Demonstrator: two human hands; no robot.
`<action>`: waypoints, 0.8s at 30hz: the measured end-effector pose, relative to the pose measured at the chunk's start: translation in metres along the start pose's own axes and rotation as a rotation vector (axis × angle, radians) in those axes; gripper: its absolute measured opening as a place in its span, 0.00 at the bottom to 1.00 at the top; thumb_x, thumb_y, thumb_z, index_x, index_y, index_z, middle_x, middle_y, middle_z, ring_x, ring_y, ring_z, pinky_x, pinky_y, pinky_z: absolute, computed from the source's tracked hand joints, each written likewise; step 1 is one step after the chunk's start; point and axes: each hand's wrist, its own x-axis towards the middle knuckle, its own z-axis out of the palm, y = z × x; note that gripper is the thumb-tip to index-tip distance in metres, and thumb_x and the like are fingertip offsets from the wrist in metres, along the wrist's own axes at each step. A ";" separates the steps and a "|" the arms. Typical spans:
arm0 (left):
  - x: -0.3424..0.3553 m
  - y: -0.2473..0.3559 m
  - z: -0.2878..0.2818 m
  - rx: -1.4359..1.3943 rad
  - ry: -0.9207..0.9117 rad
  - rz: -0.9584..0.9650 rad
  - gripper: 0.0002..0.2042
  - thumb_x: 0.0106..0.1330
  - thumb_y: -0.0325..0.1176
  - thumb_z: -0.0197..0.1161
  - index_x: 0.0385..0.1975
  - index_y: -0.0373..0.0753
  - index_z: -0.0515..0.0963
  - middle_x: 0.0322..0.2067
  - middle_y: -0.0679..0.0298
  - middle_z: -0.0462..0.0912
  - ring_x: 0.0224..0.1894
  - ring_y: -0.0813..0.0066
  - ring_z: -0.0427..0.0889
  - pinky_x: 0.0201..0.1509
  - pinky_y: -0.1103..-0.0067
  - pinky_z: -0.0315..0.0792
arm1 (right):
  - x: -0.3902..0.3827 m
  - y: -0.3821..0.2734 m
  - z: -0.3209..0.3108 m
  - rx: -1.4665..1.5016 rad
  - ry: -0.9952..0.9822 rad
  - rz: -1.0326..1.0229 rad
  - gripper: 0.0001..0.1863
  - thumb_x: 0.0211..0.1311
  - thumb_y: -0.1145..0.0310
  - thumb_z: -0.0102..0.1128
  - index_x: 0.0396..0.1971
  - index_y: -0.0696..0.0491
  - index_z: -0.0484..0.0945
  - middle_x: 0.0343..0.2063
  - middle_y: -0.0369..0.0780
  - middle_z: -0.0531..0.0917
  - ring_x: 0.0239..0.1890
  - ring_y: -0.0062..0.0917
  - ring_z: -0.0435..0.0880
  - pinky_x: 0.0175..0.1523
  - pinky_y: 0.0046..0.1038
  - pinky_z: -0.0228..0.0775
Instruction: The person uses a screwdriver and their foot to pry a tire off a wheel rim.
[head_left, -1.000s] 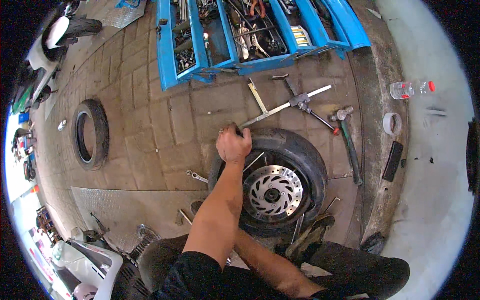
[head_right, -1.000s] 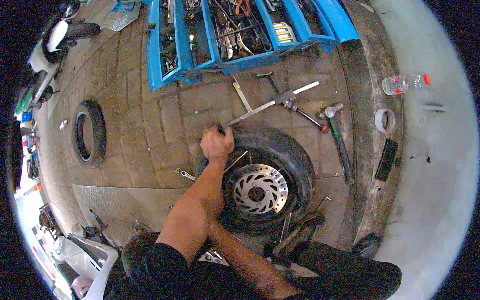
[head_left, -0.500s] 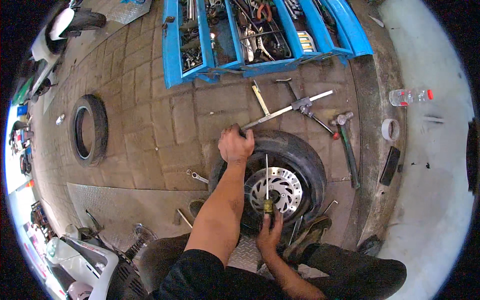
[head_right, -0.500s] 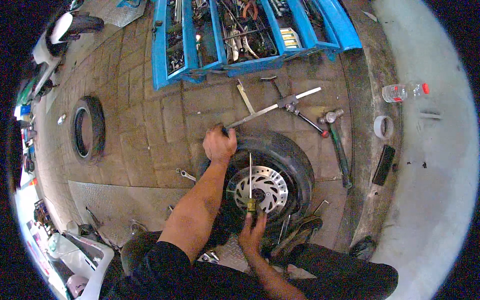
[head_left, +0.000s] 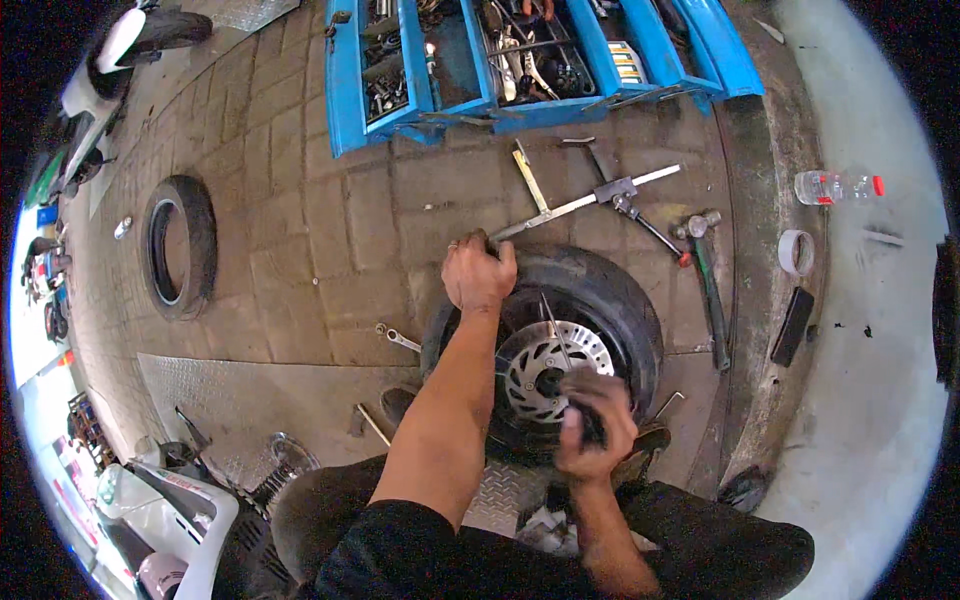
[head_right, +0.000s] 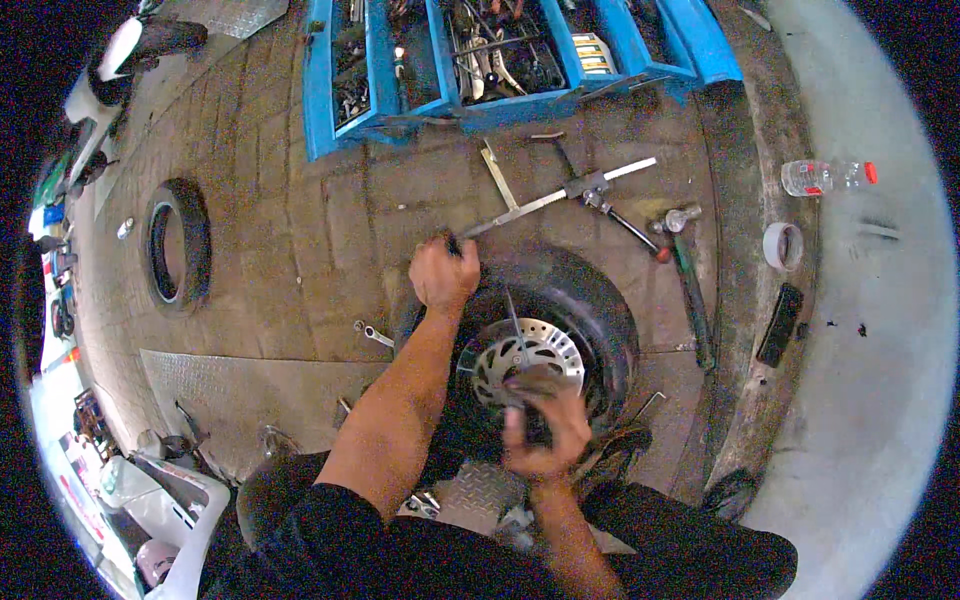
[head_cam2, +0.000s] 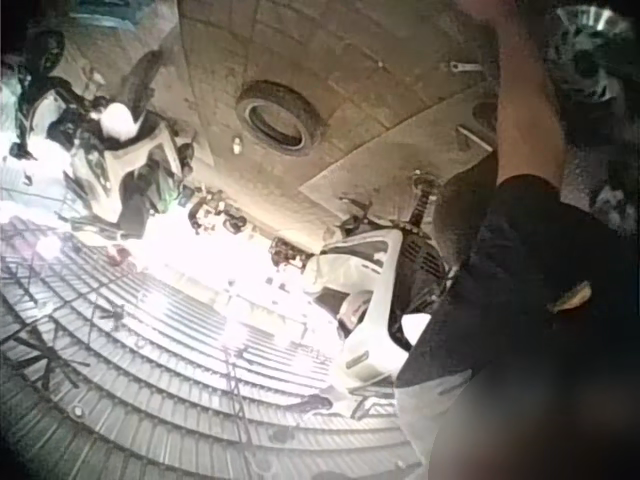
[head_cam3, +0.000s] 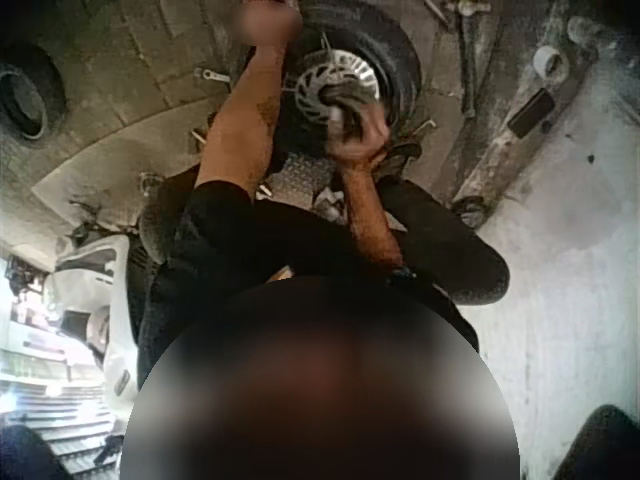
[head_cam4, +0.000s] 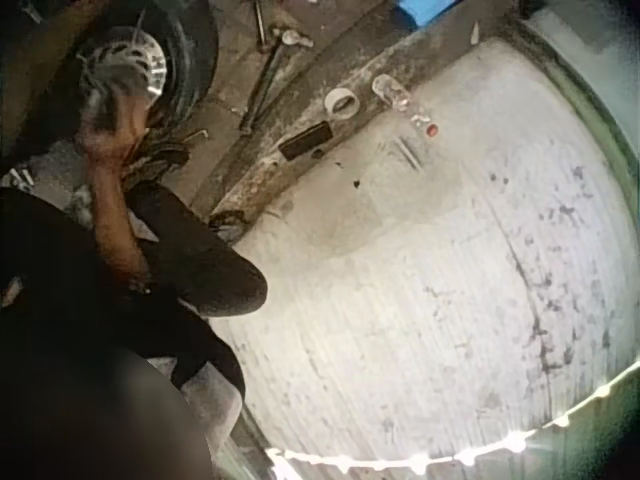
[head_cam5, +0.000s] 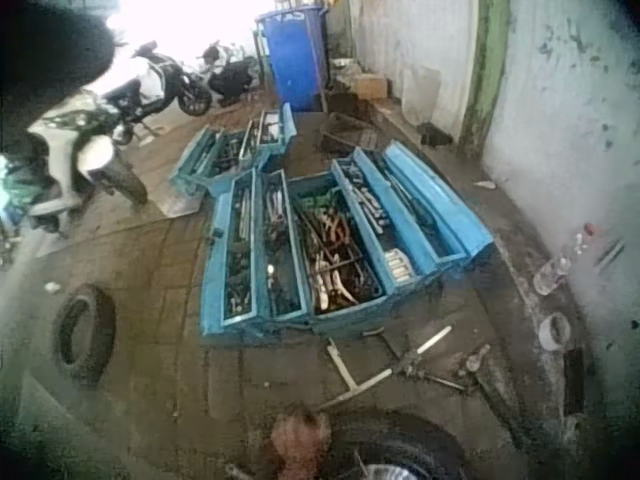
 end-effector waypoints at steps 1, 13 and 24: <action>-0.001 -0.001 0.002 0.000 0.007 0.005 0.23 0.57 0.51 0.60 0.38 0.35 0.84 0.40 0.49 0.85 0.47 0.48 0.83 0.53 0.59 0.76 | 0.008 -0.006 0.011 0.133 -0.017 -0.031 0.11 0.52 0.70 0.70 0.30 0.61 0.82 0.27 0.46 0.83 0.31 0.42 0.84 0.45 0.38 0.78; 0.003 -0.004 0.012 -0.001 0.173 0.141 0.19 0.61 0.49 0.62 0.37 0.37 0.83 0.35 0.48 0.85 0.41 0.44 0.83 0.49 0.56 0.77 | 0.259 0.021 0.124 -0.206 0.096 0.014 0.15 0.54 0.60 0.71 0.32 0.58 0.86 0.27 0.52 0.87 0.33 0.46 0.88 0.43 0.39 0.79; 0.009 0.015 0.000 0.001 -0.171 0.128 0.24 0.60 0.56 0.63 0.38 0.37 0.84 0.35 0.47 0.86 0.42 0.48 0.86 0.49 0.58 0.79 | 0.241 0.025 0.117 0.063 -0.007 0.094 0.20 0.56 0.60 0.73 0.36 0.63 0.83 0.34 0.45 0.87 0.38 0.28 0.85 0.48 0.29 0.74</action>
